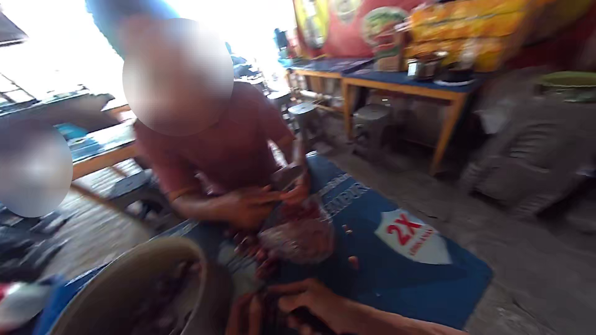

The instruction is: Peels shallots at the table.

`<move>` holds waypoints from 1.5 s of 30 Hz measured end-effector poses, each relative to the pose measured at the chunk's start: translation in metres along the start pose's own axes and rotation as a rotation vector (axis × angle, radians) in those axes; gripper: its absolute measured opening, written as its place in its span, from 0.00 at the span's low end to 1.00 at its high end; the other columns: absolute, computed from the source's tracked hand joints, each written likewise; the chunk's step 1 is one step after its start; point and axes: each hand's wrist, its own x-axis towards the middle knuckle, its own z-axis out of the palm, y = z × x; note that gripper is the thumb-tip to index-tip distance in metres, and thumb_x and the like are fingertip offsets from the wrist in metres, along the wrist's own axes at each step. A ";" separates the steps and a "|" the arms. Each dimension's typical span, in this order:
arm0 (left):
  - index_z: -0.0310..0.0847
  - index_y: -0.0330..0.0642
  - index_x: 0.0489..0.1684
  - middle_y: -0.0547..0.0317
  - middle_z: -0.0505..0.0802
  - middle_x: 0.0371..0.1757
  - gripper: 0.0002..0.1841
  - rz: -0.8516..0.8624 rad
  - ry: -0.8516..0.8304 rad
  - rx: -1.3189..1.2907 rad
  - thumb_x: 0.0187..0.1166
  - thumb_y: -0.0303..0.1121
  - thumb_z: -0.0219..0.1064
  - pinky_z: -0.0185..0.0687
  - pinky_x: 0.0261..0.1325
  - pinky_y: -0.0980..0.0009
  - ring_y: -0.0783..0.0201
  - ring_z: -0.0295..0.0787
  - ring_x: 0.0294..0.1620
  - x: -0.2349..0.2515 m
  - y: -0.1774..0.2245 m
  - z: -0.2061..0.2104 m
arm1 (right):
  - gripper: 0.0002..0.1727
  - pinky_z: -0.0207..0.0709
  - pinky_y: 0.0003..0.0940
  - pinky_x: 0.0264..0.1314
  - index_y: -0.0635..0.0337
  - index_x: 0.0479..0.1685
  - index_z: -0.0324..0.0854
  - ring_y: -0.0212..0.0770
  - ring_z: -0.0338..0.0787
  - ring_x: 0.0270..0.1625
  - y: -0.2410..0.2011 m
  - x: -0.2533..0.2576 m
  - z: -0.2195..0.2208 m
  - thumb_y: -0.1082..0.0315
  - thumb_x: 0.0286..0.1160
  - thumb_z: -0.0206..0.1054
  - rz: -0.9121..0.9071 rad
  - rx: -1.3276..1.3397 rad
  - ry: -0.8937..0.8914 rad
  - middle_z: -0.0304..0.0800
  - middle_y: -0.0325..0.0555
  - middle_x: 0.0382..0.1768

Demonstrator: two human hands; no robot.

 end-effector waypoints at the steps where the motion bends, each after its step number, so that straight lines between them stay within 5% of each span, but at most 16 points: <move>1: 0.75 0.27 0.60 0.63 0.94 0.41 0.12 -0.061 0.049 -0.017 0.88 0.26 0.55 0.93 0.48 0.68 0.72 0.93 0.39 0.000 0.003 0.003 | 0.24 0.73 0.23 0.17 0.48 0.81 0.74 0.28 0.77 0.18 -0.002 -0.001 -0.001 0.61 0.87 0.59 0.020 -0.004 -0.012 0.84 0.37 0.27; 6: 0.74 0.28 0.57 0.58 0.95 0.36 0.11 -0.155 0.213 -0.165 0.85 0.26 0.57 0.92 0.37 0.70 0.67 0.93 0.31 0.006 0.006 0.007 | 0.26 0.73 0.21 0.14 0.49 0.85 0.70 0.27 0.76 0.14 -0.009 -0.007 -0.003 0.62 0.87 0.56 0.013 0.019 -0.053 0.83 0.36 0.23; 9: 0.77 0.25 0.61 0.58 0.94 0.39 0.15 -0.043 0.173 -0.093 0.82 0.26 0.61 0.91 0.38 0.73 0.69 0.92 0.33 0.004 0.004 0.008 | 0.28 0.73 0.22 0.14 0.49 0.86 0.68 0.28 0.76 0.14 -0.011 -0.008 -0.004 0.62 0.87 0.56 -0.006 0.007 -0.009 0.81 0.36 0.22; 16: 0.88 0.30 0.51 0.62 0.94 0.39 0.17 0.277 0.129 0.071 0.82 0.39 0.68 0.89 0.45 0.79 0.78 0.90 0.38 0.000 0.010 0.008 | 0.26 0.73 0.22 0.13 0.55 0.85 0.68 0.28 0.76 0.13 -0.011 -0.006 -0.004 0.63 0.89 0.53 0.073 -0.084 0.092 0.79 0.35 0.20; 20: 0.88 0.38 0.57 0.61 0.92 0.46 0.15 0.438 0.177 0.090 0.81 0.38 0.70 0.89 0.51 0.77 0.75 0.90 0.46 0.005 0.047 -0.002 | 0.24 0.72 0.22 0.12 0.57 0.82 0.71 0.28 0.75 0.12 -0.010 -0.003 -0.003 0.64 0.90 0.52 0.082 -0.095 0.130 0.80 0.36 0.20; 24: 0.82 0.33 0.57 0.55 0.94 0.52 0.15 0.513 0.255 0.242 0.78 0.31 0.72 0.91 0.55 0.71 0.69 0.93 0.51 0.017 0.095 -0.026 | 0.23 0.71 0.22 0.11 0.56 0.80 0.73 0.28 0.75 0.12 -0.010 -0.004 -0.005 0.64 0.91 0.50 0.084 -0.105 0.137 0.79 0.37 0.20; 32: 0.89 0.38 0.49 0.58 0.94 0.46 0.14 0.388 0.306 0.610 0.73 0.37 0.76 0.82 0.38 0.81 0.74 0.88 0.40 0.046 0.094 -0.068 | 0.20 0.71 0.22 0.10 0.56 0.74 0.77 0.29 0.75 0.11 -0.010 -0.004 -0.008 0.64 0.91 0.49 0.081 -0.106 0.148 0.79 0.37 0.18; 37: 0.91 0.42 0.50 0.57 0.95 0.43 0.16 0.266 0.291 0.816 0.76 0.44 0.71 0.87 0.42 0.71 0.66 0.92 0.42 0.051 0.089 -0.082 | 0.20 0.72 0.22 0.11 0.57 0.74 0.77 0.29 0.76 0.12 -0.011 -0.005 -0.007 0.65 0.91 0.51 0.095 -0.083 0.125 0.79 0.38 0.19; 45: 0.93 0.44 0.54 0.51 0.95 0.46 0.14 0.092 0.212 1.035 0.76 0.37 0.68 0.88 0.46 0.55 0.55 0.93 0.42 0.068 0.095 -0.096 | 0.20 0.74 0.22 0.13 0.58 0.76 0.76 0.29 0.77 0.13 -0.012 -0.003 -0.010 0.65 0.91 0.53 0.103 -0.068 0.084 0.80 0.39 0.20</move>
